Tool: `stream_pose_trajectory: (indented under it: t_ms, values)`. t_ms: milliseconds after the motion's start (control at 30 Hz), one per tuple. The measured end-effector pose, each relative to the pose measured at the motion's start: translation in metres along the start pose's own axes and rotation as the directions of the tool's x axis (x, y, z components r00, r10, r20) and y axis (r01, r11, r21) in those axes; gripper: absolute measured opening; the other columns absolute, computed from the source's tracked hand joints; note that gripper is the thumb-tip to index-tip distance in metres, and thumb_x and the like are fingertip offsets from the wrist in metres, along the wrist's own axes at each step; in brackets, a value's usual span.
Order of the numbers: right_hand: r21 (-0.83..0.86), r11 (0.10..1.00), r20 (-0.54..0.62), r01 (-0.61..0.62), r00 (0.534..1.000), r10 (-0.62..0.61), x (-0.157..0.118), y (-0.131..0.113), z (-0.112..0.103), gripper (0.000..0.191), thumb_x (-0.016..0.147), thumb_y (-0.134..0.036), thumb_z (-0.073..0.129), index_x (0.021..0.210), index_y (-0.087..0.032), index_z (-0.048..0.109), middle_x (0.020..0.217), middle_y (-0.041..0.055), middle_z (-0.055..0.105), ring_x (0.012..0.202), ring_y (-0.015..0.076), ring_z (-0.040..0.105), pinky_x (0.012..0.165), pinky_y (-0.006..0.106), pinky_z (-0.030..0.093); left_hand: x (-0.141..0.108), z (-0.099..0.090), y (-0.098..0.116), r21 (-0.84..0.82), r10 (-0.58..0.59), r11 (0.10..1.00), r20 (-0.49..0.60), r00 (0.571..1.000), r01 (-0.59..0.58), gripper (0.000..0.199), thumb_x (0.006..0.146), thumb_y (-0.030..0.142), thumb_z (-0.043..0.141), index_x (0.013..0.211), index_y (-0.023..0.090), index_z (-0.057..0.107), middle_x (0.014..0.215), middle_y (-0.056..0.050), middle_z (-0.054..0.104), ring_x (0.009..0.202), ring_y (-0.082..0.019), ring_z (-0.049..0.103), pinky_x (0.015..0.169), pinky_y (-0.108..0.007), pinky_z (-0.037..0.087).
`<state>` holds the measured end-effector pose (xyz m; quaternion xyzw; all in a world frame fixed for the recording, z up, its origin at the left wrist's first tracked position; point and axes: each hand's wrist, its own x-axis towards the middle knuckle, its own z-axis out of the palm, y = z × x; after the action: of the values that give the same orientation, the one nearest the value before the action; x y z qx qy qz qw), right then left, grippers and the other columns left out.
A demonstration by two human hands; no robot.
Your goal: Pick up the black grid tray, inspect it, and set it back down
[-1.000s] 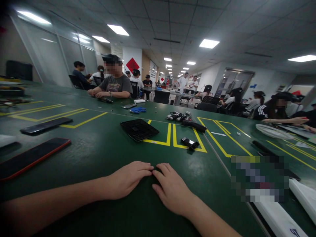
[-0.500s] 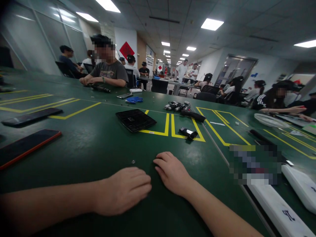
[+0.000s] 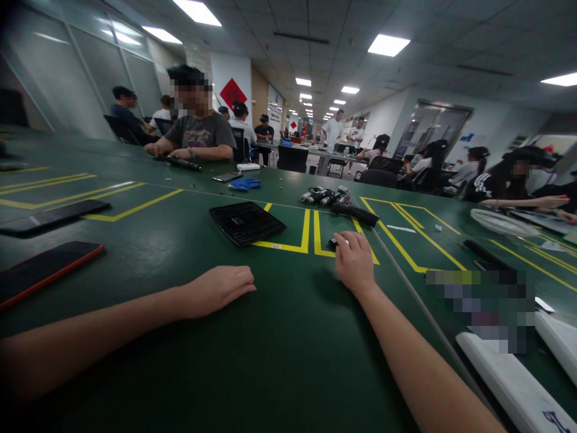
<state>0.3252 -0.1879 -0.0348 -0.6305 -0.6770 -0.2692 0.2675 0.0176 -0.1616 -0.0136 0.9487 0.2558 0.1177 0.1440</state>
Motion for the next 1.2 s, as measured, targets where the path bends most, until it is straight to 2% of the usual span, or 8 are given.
stream_pose_trajectory:
  t_ms: [67,133,267,433,600,733,967,1200]
  values:
    - [-0.116,0.980,0.038,-0.159,0.986,0.165,0.009,0.013,0.012,0.042,0.086,-0.026,0.037,0.121,-0.009,0.049,0.123,0.0165,0.050,0.116,0.0280,0.038,0.102,0.047,0.028,0.010,-0.005,-0.012,-0.289,-0.159,0.951,-0.144,0.977,0.112,0.023,0.087,0.034,0.042,0.076,0.017,0.051,0.065,0.001,0.050,0.057,-0.011,0.047,0.053,-0.023,0.037]
    - [-0.192,0.945,0.149,-0.266,0.943,0.296,0.014,0.019,0.020,0.047,0.085,-0.034,0.038,0.124,-0.010,0.047,0.126,0.0181,0.047,0.117,0.0327,0.038,0.099,0.053,0.027,0.025,-0.017,-0.029,-0.631,-0.410,0.755,-0.240,0.880,0.179,0.025,0.087,0.038,0.040,0.072,0.018,0.044,0.058,0.004,0.042,0.046,-0.008,0.039,0.043,-0.020,0.031]
    - [-0.215,0.931,0.411,-0.294,0.838,0.359,0.020,0.020,0.027,0.046,0.084,-0.041,0.037,0.118,-0.014,0.053,0.114,0.0169,0.057,0.105,0.0336,0.049,0.088,0.051,0.036,0.057,-0.052,-0.072,-0.916,-0.655,0.386,-0.189,0.731,0.108,0.028,0.088,0.038,0.036,0.068,0.018,0.039,0.056,0.004,0.039,0.041,-0.007,0.036,0.038,-0.017,0.028]
    - [-0.169,0.946,0.426,-0.278,0.845,0.324,0.020,0.024,0.030,0.047,0.085,-0.041,0.036,0.118,-0.012,0.052,0.112,0.0175,0.059,0.102,0.0312,0.051,0.086,0.041,0.039,0.078,-0.072,-0.115,-0.581,-0.697,0.679,-0.318,0.643,0.449,0.042,0.085,0.049,0.031,0.065,0.018,0.049,0.061,-0.005,0.054,0.057,-0.015,0.054,0.047,-0.024,0.041]
    - [-0.164,0.943,0.407,-0.290,0.851,0.333,0.021,0.025,0.031,0.050,0.084,-0.041,0.037,0.121,-0.010,0.049,0.112,0.0172,0.058,0.103,0.0330,0.050,0.084,0.041,0.040,0.085,-0.061,-0.129,-0.087,-0.670,0.730,-0.287,0.685,0.678,0.048,0.054,0.060,0.065,0.071,0.014,0.063,0.085,-0.015,0.067,0.089,-0.031,0.060,0.070,-0.032,0.045]
    - [-0.154,0.930,0.402,-0.333,0.839,0.367,0.020,0.024,0.030,0.049,0.083,-0.040,0.040,0.116,-0.006,0.052,0.113,0.0183,0.057,0.104,0.0334,0.049,0.087,0.041,0.039,0.085,-0.055,-0.128,0.274,-0.647,0.691,-0.178,0.741,0.669,0.062,0.068,0.066,0.047,0.087,0.010,0.066,0.098,-0.022,0.066,0.092,-0.032,0.061,0.074,-0.033,0.045]
    - [0.075,0.895,0.405,-0.440,0.834,0.375,0.015,0.017,0.029,0.043,0.079,-0.033,0.048,0.111,-0.006,0.056,0.110,0.0160,0.059,0.105,0.0309,0.050,0.092,0.041,0.037,0.070,-0.050,-0.113,0.249,-0.615,0.699,-0.271,0.741,0.671,0.048,0.079,0.051,0.046,0.088,0.008,0.065,0.098,-0.022,0.065,0.093,-0.032,0.061,0.072,-0.033,0.044]
    - [0.590,0.664,0.400,-0.459,0.881,0.254,0.008,-0.050,0.028,0.043,0.069,-0.029,0.059,0.108,-0.011,0.056,0.109,0.0127,0.059,0.104,0.0275,0.051,0.093,0.041,0.039,0.057,-0.010,-0.065,-0.014,-0.459,0.874,-0.354,0.815,0.486,0.042,0.083,0.047,0.042,0.105,0.012,0.052,0.091,-0.009,0.061,0.082,-0.020,0.057,0.067,-0.027,0.041]
